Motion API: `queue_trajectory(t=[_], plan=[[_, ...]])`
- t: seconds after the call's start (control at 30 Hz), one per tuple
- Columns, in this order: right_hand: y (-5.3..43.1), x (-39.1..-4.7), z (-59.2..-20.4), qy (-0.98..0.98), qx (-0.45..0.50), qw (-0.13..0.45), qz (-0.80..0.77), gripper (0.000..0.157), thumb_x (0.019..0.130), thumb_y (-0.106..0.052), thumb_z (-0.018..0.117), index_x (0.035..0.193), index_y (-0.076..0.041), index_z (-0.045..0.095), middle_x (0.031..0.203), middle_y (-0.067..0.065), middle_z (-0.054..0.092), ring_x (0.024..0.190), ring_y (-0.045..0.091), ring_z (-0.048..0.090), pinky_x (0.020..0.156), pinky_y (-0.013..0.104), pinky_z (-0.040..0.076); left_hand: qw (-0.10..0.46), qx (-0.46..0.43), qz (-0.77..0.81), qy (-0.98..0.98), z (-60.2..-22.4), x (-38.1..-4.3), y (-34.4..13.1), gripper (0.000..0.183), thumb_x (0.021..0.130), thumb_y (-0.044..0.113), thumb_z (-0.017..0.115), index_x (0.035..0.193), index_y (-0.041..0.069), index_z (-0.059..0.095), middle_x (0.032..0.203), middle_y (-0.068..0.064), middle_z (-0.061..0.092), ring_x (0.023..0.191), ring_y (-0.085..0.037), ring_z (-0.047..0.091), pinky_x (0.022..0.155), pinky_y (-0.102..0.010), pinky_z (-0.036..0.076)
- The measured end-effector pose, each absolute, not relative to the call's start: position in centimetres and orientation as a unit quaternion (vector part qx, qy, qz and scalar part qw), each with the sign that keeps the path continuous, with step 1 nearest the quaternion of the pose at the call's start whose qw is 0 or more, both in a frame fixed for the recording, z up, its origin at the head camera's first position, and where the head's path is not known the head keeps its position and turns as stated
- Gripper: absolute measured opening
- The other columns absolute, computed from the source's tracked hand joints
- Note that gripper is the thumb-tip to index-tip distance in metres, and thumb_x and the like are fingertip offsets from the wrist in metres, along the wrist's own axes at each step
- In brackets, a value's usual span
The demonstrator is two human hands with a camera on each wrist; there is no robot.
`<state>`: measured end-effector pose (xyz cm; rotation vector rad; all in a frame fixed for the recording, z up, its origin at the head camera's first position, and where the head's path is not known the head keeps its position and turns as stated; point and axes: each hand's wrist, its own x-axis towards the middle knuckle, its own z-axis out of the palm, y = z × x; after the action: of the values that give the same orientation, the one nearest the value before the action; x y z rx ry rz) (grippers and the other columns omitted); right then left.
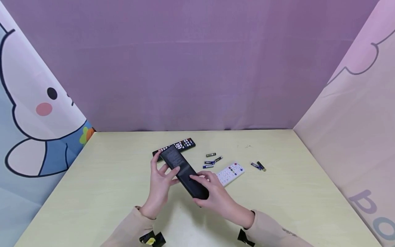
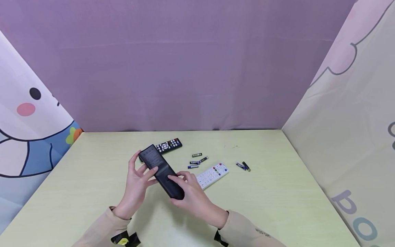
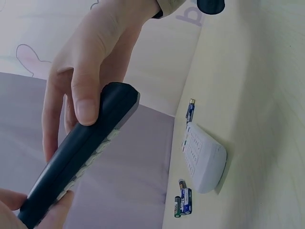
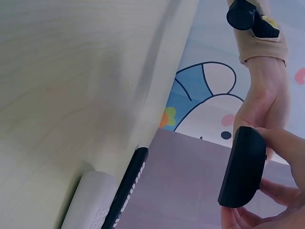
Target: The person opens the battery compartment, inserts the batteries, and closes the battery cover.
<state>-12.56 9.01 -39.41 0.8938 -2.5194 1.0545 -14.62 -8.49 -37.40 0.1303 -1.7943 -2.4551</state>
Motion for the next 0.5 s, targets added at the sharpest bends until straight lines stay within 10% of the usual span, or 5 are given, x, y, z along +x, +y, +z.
queue_trajectory(t=[0.5], plan=[[8.96, -12.68, -39.79, -0.877, 0.308, 0.151, 0.337, 0.058, 0.058, -0.016, 0.08, 0.11, -0.011, 0.054, 0.109, 0.008, 0.049, 0.092, 0.019, 0.047, 0.072, 0.03, 0.048, 0.039, 0.037, -0.801, -0.597, -37.59, -14.42, -8.08, 0.076, 0.081, -0.014, 0.049, 0.135, 0.025, 0.013, 0.119, -0.025, 0.047, 0.079, -0.019, 0.064, 0.067, -0.038, 0.054]])
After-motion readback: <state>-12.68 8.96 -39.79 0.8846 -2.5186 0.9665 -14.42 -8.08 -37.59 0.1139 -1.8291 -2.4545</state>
